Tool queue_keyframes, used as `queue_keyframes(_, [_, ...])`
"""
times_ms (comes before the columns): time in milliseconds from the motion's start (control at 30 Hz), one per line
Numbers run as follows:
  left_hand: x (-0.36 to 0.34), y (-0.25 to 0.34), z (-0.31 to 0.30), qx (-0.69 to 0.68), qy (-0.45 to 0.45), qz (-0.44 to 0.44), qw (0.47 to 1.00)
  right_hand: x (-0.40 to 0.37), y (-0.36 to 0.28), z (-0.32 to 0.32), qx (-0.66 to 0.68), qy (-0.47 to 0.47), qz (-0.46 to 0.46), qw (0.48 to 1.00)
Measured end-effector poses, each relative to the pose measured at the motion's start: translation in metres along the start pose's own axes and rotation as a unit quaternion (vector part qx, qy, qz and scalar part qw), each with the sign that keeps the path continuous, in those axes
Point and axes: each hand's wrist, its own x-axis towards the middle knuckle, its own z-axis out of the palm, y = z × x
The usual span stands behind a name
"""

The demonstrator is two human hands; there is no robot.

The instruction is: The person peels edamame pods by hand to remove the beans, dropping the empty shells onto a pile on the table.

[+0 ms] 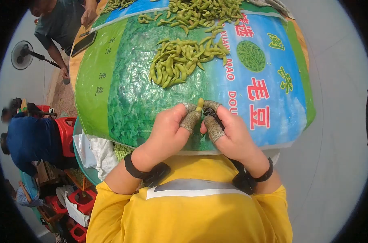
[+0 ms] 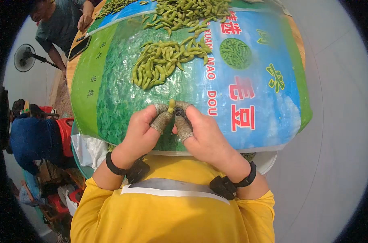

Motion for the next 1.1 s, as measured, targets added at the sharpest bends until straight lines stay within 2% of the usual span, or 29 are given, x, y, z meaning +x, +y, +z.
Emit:
queue_keyframes(33, [-0.001,-0.001,0.002,0.102,0.033,0.047,0.993,0.000,0.000,0.002,0.017,0.008,0.009,1.000])
queue_keyframes(67, [-0.002,0.000,0.003,0.102,0.032,0.047,0.993,0.001,-0.001,0.003,0.018,0.009,0.009,1.000])
queue_keyframes(133, [-0.005,0.000,0.004,0.279,0.038,0.119,0.952,0.004,-0.002,0.006,0.076,0.017,0.052,0.996])
queue_keyframes(267, [-0.003,-0.002,0.006,0.310,0.064,0.158,0.935,0.011,0.004,0.006,0.123,0.023,0.022,0.992])
queue_keyframes(300, [0.000,-0.004,0.004,0.202,0.071,0.147,0.966,0.012,-0.004,-0.001,0.277,-0.020,0.118,0.954])
queue_keyframes(333, [0.002,-0.006,0.001,0.092,0.077,0.134,0.984,0.012,-0.007,-0.005,0.421,-0.063,0.209,0.880])
queue_keyframes(367, [0.001,-0.004,-0.003,0.092,0.075,0.134,0.984,0.009,-0.005,-0.007,0.422,-0.062,0.210,0.880])
queue_keyframes(400, [-0.001,-0.001,-0.009,-0.171,0.009,-0.054,0.984,0.006,-0.002,-0.008,0.482,-0.086,0.216,0.844])
queue_keyframes(433, [-0.002,0.000,-0.013,-0.415,-0.058,-0.236,0.877,0.005,0.000,-0.009,0.540,-0.109,0.222,0.804])
queue_keyframes(467, [-0.002,-0.001,-0.014,-0.415,-0.058,-0.237,0.876,0.004,-0.003,-0.009,0.540,-0.108,0.223,0.804])
queue_keyframes(533, [-0.001,-0.005,-0.014,-0.507,-0.116,-0.225,0.824,0.003,-0.012,-0.010,0.455,-0.078,0.243,0.853])
queue_keyframes(567, [-0.001,-0.006,-0.011,-0.508,-0.117,-0.225,0.823,0.002,-0.013,-0.011,0.455,-0.077,0.243,0.853])
queue_keyframes(600, [-0.002,-0.006,-0.007,-0.362,-0.098,-0.157,0.914,0.001,-0.014,-0.012,0.385,-0.090,0.212,0.894])
queue_keyframes(633, [-0.004,-0.006,-0.005,-0.204,-0.077,-0.085,0.972,0.000,-0.014,-0.013,0.312,-0.103,0.179,0.927])
queue_keyframes(667, [-0.002,-0.005,-0.007,-0.204,-0.077,-0.086,0.972,-0.001,-0.016,-0.014,0.313,-0.103,0.180,0.927])
queue_keyframes(700, [0.002,-0.003,-0.011,-0.079,-0.072,0.009,0.994,-0.001,-0.018,-0.015,0.280,-0.102,0.168,0.940])
queue_keyframes(733, [0.003,0.000,-0.014,0.047,-0.064,0.104,0.991,-0.001,-0.019,-0.016,0.246,-0.102,0.155,0.951])
queue_keyframes(767, [0.002,0.001,-0.016,0.047,-0.064,0.104,0.991,0.000,-0.018,-0.016,0.246,-0.102,0.154,0.951])
queue_keyframes(833, [-0.001,0.002,-0.020,-0.155,-0.112,-0.095,0.977,0.002,-0.015,-0.015,0.262,-0.102,0.148,0.948])
queue_keyframes(867, [-0.003,-0.001,-0.019,-0.154,-0.112,-0.096,0.977,0.002,-0.013,-0.014,0.263,-0.103,0.147,0.948])
queue_keyframes(900, [-0.004,-0.007,-0.018,-0.289,-0.115,-0.156,0.938,0.002,-0.011,-0.013,0.285,-0.102,0.147,0.942])
queue_keyframes(933, [-0.005,-0.010,-0.016,-0.418,-0.115,-0.212,0.876,0.001,-0.009,-0.012,0.308,-0.100,0.147,0.935])
queue_keyframes(967, [-0.005,-0.010,-0.015,-0.418,-0.115,-0.212,0.876,0.000,-0.007,-0.010,0.308,-0.100,0.148,0.934])
queue_keyframes(1033, [-0.002,-0.004,-0.010,-0.233,-0.070,-0.121,0.962,-0.003,-0.004,-0.006,0.169,-0.045,0.098,0.980])
queue_keyframes(1067, [-0.002,-0.004,-0.009,-0.233,-0.070,-0.120,0.962,-0.003,-0.004,-0.006,0.168,-0.045,0.098,0.980])
queue_keyframes(1100, [-0.002,-0.006,-0.009,-0.129,-0.041,-0.045,0.990,-0.004,-0.005,-0.007,0.126,-0.047,0.073,0.988])
